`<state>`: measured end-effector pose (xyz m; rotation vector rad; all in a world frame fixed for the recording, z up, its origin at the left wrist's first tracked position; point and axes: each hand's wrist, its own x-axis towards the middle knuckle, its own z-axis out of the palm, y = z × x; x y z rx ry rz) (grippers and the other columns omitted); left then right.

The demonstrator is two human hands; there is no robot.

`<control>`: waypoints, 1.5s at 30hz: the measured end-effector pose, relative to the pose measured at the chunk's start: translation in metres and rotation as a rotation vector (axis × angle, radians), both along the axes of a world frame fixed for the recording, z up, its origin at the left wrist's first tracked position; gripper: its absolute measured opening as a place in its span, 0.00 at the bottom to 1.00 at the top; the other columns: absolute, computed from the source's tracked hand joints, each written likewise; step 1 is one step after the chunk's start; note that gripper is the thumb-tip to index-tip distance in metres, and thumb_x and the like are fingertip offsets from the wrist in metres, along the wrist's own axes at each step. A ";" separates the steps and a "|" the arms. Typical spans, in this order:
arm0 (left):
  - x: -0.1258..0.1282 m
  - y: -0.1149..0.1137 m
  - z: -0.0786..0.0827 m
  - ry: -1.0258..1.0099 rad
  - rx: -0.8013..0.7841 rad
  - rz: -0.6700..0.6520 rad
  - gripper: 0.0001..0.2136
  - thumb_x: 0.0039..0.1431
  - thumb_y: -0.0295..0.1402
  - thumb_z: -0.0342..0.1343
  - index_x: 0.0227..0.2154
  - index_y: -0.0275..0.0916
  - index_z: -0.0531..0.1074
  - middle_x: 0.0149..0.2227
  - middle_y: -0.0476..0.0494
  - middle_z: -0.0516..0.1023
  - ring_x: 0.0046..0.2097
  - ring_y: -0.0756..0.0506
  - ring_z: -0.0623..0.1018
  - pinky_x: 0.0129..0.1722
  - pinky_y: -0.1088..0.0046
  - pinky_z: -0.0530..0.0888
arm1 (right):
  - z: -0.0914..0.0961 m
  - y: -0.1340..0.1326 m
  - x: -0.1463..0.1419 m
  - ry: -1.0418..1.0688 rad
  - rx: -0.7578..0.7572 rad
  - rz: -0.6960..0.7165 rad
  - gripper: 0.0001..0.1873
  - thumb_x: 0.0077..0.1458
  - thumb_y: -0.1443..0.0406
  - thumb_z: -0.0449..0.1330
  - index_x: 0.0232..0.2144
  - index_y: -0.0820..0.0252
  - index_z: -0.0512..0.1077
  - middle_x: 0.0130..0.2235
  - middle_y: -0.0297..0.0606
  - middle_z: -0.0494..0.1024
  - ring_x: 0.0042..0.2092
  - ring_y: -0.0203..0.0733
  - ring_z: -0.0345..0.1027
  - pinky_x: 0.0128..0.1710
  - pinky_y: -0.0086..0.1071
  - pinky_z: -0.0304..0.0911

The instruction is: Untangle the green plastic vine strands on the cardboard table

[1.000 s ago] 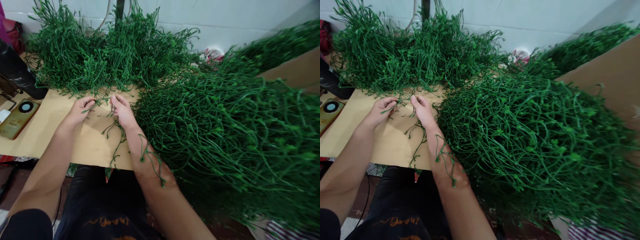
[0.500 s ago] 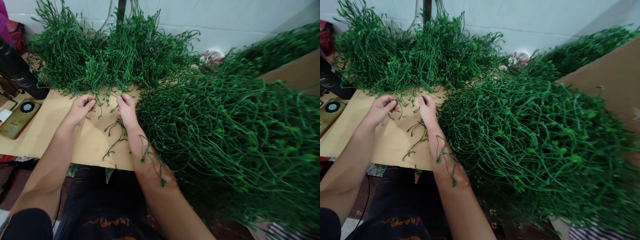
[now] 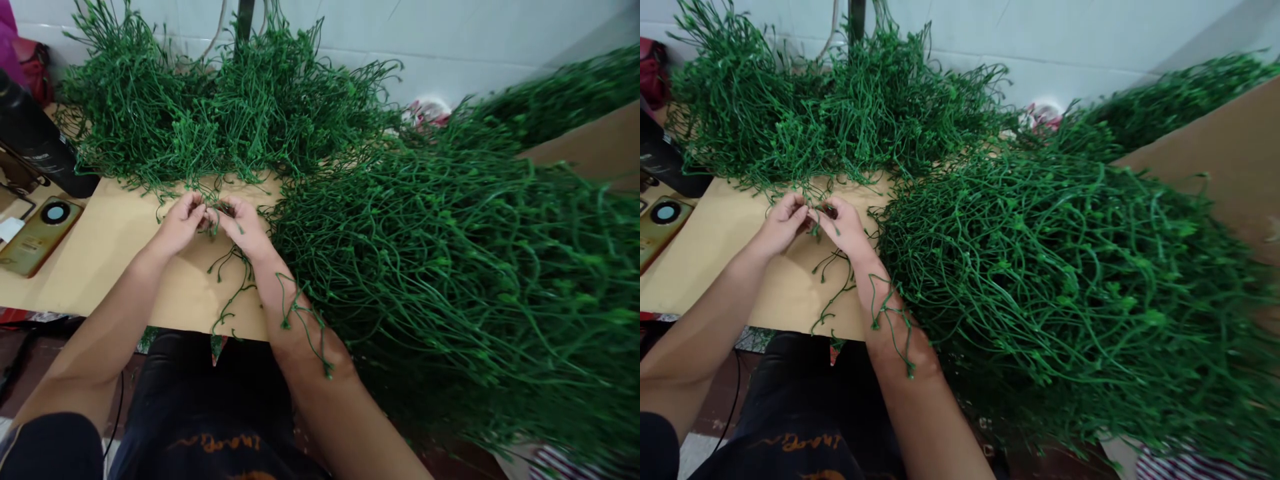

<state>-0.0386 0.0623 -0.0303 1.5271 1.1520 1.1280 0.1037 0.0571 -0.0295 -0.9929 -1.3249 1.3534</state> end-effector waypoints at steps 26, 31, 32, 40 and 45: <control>0.025 -0.020 0.018 0.107 -0.179 -0.234 0.19 0.38 0.42 0.65 0.30 0.35 0.68 0.30 0.50 0.71 0.31 0.52 0.69 0.34 0.75 0.67 | 0.003 0.018 0.023 0.419 0.052 -0.391 0.24 0.56 0.43 0.47 0.31 0.56 0.65 0.24 0.30 0.55 0.25 0.28 0.55 0.22 0.24 0.55; 0.032 -0.025 0.017 0.265 -0.235 -0.352 0.15 0.41 0.41 0.63 0.25 0.35 0.69 0.23 0.52 0.68 0.26 0.53 0.66 0.29 0.75 0.65 | 0.006 0.019 0.023 0.513 0.030 -0.413 0.26 0.56 0.42 0.46 0.31 0.56 0.65 0.25 0.31 0.57 0.26 0.28 0.57 0.23 0.25 0.56; 0.033 -0.025 0.016 0.282 -0.227 -0.351 0.13 0.44 0.41 0.61 0.24 0.35 0.69 0.22 0.52 0.67 0.25 0.53 0.65 0.28 0.75 0.64 | 0.007 0.018 0.023 0.533 0.024 -0.412 0.26 0.56 0.42 0.46 0.30 0.56 0.65 0.25 0.30 0.57 0.25 0.28 0.57 0.23 0.24 0.56; 0.028 -0.015 0.011 -0.095 -0.201 -0.142 0.10 0.51 0.36 0.59 0.25 0.36 0.65 0.23 0.52 0.67 0.25 0.53 0.66 0.28 0.76 0.66 | 0.022 0.009 0.028 0.685 -0.118 -0.391 0.22 0.57 0.45 0.50 0.29 0.56 0.64 0.21 0.27 0.53 0.21 0.27 0.47 0.18 0.24 0.48; 0.016 -0.016 0.022 -0.256 -0.287 -0.044 0.14 0.55 0.42 0.57 0.26 0.39 0.62 0.20 0.54 0.61 0.22 0.54 0.64 0.22 0.78 0.62 | 0.029 0.007 0.031 0.694 -0.205 -0.394 0.22 0.58 0.45 0.49 0.27 0.57 0.63 0.20 0.26 0.48 0.19 0.28 0.44 0.17 0.25 0.48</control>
